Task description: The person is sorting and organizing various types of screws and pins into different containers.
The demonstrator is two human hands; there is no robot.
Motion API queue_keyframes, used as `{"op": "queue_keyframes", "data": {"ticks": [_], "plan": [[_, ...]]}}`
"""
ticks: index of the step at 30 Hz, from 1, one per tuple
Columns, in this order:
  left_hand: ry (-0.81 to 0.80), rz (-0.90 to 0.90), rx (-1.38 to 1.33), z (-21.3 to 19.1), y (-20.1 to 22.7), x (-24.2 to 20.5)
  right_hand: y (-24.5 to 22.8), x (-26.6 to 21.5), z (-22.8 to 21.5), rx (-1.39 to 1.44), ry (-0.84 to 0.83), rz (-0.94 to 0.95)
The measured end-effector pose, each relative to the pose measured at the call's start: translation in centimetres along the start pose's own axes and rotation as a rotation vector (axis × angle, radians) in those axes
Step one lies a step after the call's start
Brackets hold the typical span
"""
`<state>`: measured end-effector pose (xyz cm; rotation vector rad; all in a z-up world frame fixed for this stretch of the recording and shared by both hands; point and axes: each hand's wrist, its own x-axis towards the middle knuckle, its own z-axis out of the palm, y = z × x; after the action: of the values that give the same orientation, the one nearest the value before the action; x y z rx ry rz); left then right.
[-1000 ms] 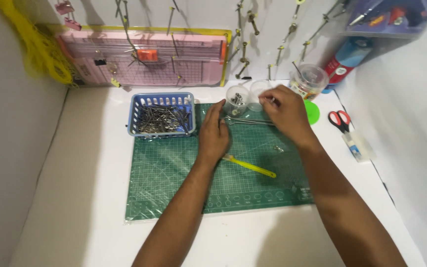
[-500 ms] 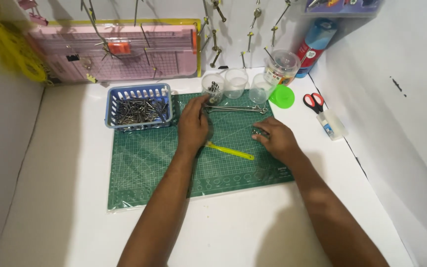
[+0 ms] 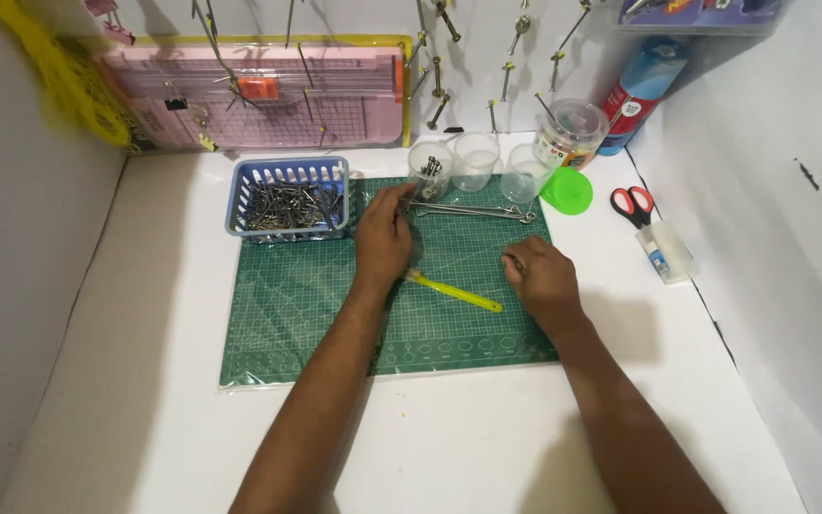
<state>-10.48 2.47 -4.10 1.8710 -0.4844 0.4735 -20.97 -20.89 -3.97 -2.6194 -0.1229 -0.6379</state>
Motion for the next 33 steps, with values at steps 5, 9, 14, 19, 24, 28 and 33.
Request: {"op": "queue_keyframes", "data": {"ticks": [5, 9, 14, 19, 24, 28, 33], "plan": [[0.016, 0.010, 0.008, 0.1, -0.2, -0.1, 0.2, -0.4, 0.4, 0.028, 0.054, -0.012], [0.009, 0.035, 0.027, 0.0, 0.3, -0.1, 0.4, -0.7, 0.7, 0.027, 0.106, -0.024], [0.023, 0.072, 0.013, 0.1, 0.0, 0.0, 0.7, -1.3, 1.4, -0.073, 0.109, -0.065], [0.049, 0.051, -0.005, -0.3, 0.3, 0.2, 0.4, -1.2, 1.1, 0.031, 0.112, 0.036], [-0.022, 0.140, -0.040, -1.7, 1.7, -0.4, 1.1, -1.1, 1.0, 0.232, 0.101, 0.101], [-0.012, 0.185, 0.018, -1.7, 1.0, -0.6, 0.4, -0.9, 0.5, 0.225, 0.078, 0.105], [-0.053, 0.168, 0.026, -2.0, 0.2, -1.5, 0.1, -1.0, 0.1, 0.261, 0.091, 0.097]]}}
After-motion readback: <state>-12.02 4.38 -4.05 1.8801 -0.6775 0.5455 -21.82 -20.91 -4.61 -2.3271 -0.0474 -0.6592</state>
